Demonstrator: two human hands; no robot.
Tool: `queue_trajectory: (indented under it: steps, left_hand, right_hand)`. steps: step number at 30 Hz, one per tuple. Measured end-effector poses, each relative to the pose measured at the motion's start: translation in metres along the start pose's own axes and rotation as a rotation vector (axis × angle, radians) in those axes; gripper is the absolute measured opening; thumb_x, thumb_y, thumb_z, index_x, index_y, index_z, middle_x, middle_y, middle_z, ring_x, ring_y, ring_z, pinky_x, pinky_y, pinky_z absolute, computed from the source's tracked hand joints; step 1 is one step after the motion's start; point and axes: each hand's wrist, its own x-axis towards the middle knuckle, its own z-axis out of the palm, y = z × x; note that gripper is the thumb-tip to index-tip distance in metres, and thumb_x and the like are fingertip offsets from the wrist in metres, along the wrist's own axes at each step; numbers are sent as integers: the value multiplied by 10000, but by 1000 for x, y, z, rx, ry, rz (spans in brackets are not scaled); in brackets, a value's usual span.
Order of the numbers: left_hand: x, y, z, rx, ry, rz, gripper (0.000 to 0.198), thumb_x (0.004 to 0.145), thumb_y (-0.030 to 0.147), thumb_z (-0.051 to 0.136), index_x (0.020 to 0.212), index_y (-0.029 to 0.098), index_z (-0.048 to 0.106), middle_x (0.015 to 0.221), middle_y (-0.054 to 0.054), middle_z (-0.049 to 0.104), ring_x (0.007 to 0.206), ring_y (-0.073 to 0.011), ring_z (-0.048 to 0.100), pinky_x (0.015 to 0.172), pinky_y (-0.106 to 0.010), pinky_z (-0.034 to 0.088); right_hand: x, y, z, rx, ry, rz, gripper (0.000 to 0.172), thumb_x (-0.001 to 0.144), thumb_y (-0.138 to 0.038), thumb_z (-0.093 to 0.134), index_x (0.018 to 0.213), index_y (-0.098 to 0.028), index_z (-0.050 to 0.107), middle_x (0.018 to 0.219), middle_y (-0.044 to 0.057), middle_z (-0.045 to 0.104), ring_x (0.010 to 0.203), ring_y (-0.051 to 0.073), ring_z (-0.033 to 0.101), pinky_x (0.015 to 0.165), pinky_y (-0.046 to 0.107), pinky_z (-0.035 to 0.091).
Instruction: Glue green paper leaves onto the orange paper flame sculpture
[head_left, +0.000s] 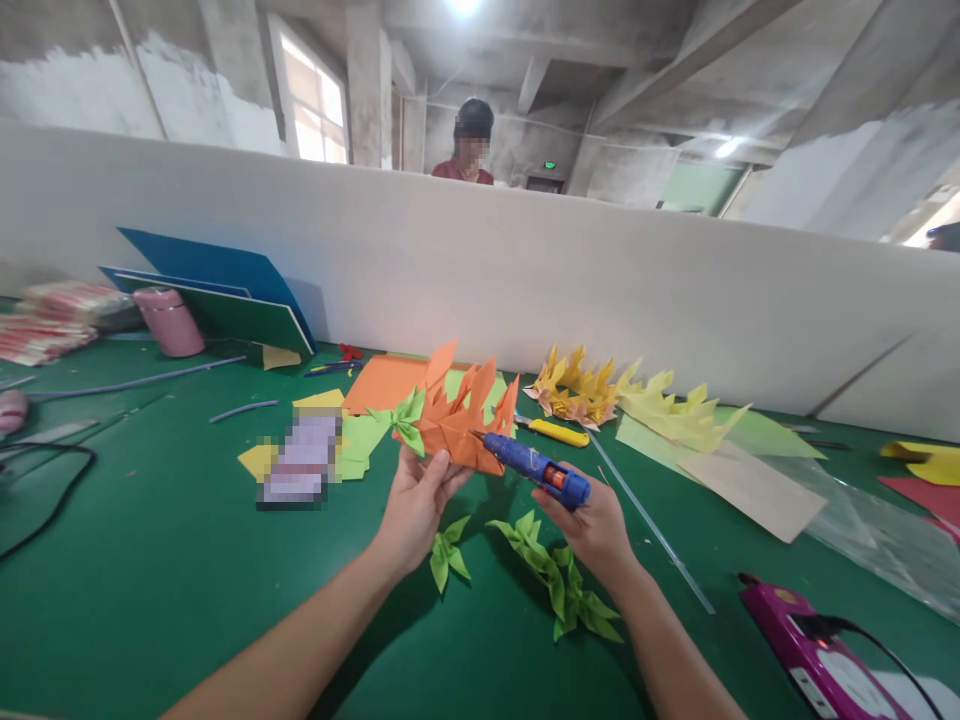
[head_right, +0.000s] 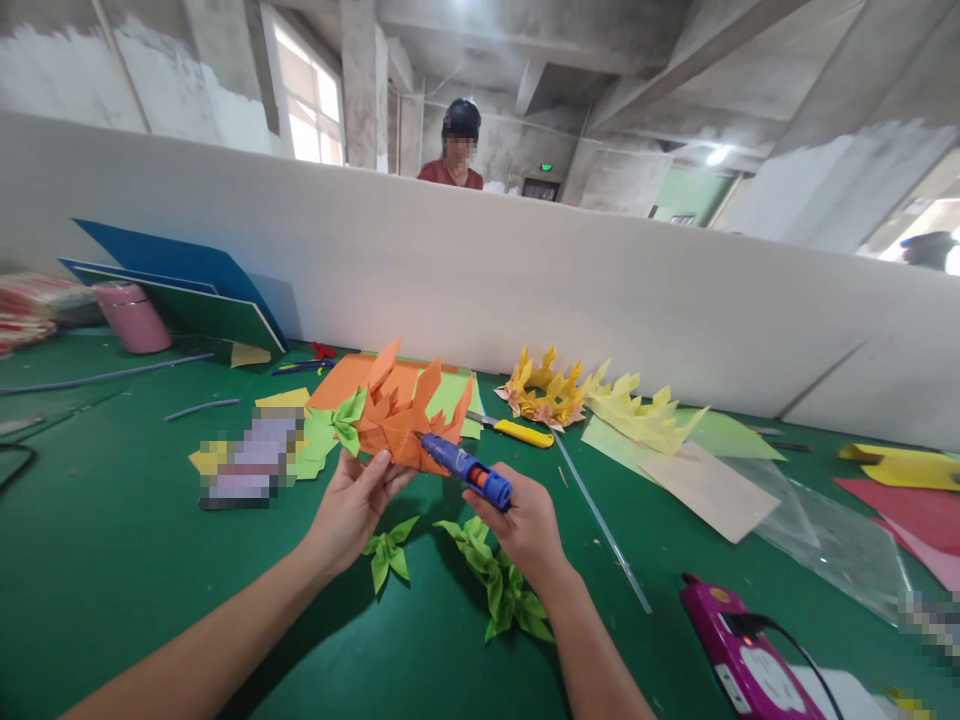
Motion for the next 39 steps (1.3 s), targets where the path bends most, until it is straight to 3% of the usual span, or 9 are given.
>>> queue_trajectory:
  steps: [15,22,25,29,32,35,39]
  left_hand:
    - [-2,2,0,30,-3,-6,519,629,317,781,1060,263,498,965,-10,710,859,-164,675,874,-365,497]
    - [1,1,-1,76,40,32,389,652,309,758,975,262,547,1009,6,683,900,-159,644,831,-328,498]
    - [4,3,-2,72,127,11,352,623,257,775,904,256,562,943,28,679,824,-135,645,696,-251,514]
    - [11,5,-2,31,285,1,266,611,173,770,785,221,574,727,65,643,619,-81,623,554,-175,497]
    - [14,3,0,39,352,-53,192,649,127,736,680,176,553,639,51,613,583,-80,623,537,-168,504]
    - [12,-2,1,51,357,-81,219,654,111,738,634,164,526,630,36,615,598,-89,633,566,-182,520]
    - [8,-7,-2,82,259,-45,236,598,208,797,701,160,590,703,21,640,638,-99,628,603,-204,518]
  right_hand:
    - [0,-2,-2,16,-8,-4,360,752,-522,516,602,-194,516,481,-30,459,429,109,402,426,220,313]
    - [0,0,1,162,-7,44,376,718,-552,558,615,-190,539,485,-31,451,448,112,403,429,231,323]
    - [1,2,4,229,0,98,396,682,-572,596,584,-200,500,460,-37,435,430,110,403,421,241,336]
    - [5,1,11,413,13,211,400,683,-576,603,833,-220,495,505,-69,457,404,99,412,402,232,367]
    - [9,0,16,562,7,267,440,723,-627,532,883,-230,428,514,-84,459,403,96,431,404,222,380]
    - [11,1,17,610,18,292,455,739,-661,485,836,-223,410,572,-64,499,444,92,472,423,213,389]
    - [8,3,17,599,59,311,465,741,-676,474,822,-224,406,585,-62,501,453,95,481,427,215,390]
